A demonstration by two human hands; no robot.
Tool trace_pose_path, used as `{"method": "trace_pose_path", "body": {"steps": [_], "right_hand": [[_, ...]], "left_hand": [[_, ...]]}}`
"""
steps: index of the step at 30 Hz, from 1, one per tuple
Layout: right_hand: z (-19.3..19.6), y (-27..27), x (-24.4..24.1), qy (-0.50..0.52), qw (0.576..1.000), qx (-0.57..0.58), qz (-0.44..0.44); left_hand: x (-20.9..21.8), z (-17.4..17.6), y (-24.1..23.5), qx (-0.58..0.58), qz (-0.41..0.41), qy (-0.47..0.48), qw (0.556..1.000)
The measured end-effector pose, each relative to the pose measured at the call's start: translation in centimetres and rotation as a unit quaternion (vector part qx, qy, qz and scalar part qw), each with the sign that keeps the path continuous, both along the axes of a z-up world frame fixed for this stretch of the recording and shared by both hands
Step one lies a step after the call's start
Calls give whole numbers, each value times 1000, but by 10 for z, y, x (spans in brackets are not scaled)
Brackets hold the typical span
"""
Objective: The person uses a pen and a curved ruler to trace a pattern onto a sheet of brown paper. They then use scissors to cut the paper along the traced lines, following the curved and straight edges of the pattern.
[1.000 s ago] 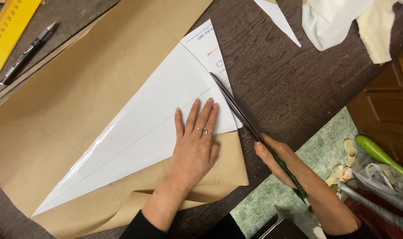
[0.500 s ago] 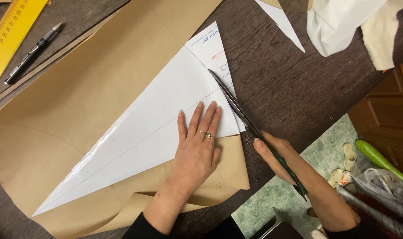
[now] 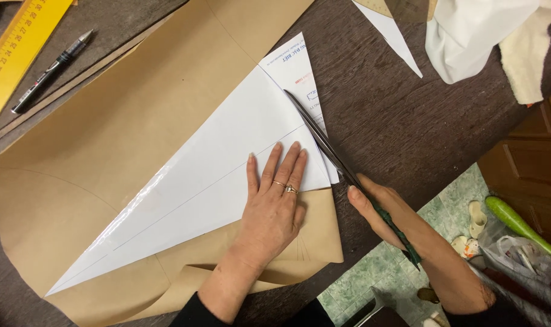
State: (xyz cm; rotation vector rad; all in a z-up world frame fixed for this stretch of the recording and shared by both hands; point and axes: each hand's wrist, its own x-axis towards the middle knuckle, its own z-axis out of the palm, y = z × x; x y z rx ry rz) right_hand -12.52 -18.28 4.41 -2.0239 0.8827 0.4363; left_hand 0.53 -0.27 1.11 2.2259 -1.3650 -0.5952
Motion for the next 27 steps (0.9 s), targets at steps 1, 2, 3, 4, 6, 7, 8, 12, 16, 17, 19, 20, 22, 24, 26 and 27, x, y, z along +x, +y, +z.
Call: {"method": "trace_pose_path", "body": {"steps": [1,2,3,4,6,7,8,12,16,17,19,20,22,24,26,27], "right_hand": [[16,7,13,-25,1000,10,-2],[32,14,25,-49,999,19,-4],[37,16,29,-49,999,18,-4],[42,18,33,-41,999,19,-9],[42,18,35,-34,999,22,-13],[38,16,31,-41,999,16,-10],[34,14,27,-49,999,10,-7],[32,16,30,-34,999,-18,13],[45,14,37,-34,999,22,-17],[40,7,34,-56,998,36,20],[31,-3,30,-43,998,26,36],[26,-7,27,-29,998,15,51],[13,-12,22,-42,997,18,61],[15,-10,29,-56,995,23,74],[33,1,45,-31,998,-1,53],[41,6,50,-30,998,-1,54]], "left_hand": [[0,0,0,2,0,3,1000],[0,0,0,3,0,5,1000],[0,1,-1,2,0,5,1000],[0,1,-1,4,-2,7,1000],[1,0,-1,8,-2,8,1000],[1,0,-1,7,-3,12,1000],[1,0,-1,7,-3,15,1000],[1,1,-1,6,-1,12,1000],[0,1,0,1,2,15,1000],[0,2,0,1,4,16,1000],[1,2,0,1,4,14,1000],[1,2,0,1,3,13,1000],[0,1,0,-1,3,8,1000],[1,0,0,-1,6,2,1000],[1,0,0,2,2,0,1000],[1,0,0,2,2,1,1000]]}}
